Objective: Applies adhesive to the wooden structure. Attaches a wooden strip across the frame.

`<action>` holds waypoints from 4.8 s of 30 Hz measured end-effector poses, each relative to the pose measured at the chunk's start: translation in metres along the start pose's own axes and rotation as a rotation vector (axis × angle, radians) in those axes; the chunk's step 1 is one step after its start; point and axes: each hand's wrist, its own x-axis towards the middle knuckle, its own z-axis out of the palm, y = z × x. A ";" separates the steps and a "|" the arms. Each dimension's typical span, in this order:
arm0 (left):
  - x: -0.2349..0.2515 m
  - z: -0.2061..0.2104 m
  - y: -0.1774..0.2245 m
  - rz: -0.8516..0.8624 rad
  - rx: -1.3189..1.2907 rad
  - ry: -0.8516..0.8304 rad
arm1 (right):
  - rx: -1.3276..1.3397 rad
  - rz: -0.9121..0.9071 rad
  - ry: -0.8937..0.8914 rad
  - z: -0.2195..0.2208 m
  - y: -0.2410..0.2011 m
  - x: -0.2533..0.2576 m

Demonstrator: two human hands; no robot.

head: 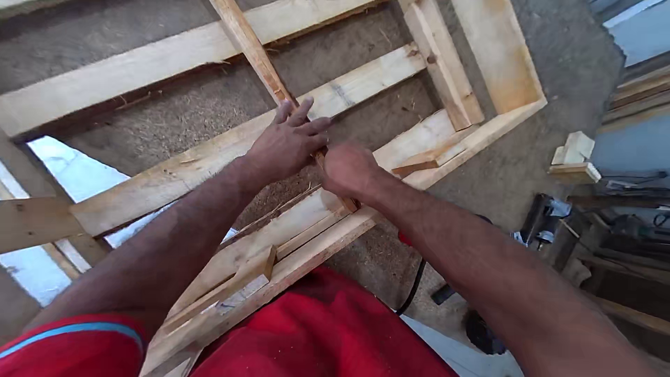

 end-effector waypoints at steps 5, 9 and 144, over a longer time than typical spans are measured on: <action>0.005 0.016 -0.020 0.094 0.069 -0.075 | 0.064 -0.017 -0.034 0.025 -0.003 0.017; 0.006 0.015 -0.023 0.103 0.069 -0.102 | 0.053 -0.020 -0.043 0.027 -0.001 0.018; 0.053 0.016 0.113 -0.313 0.124 -0.285 | 2.019 -0.008 1.069 0.390 0.169 -0.306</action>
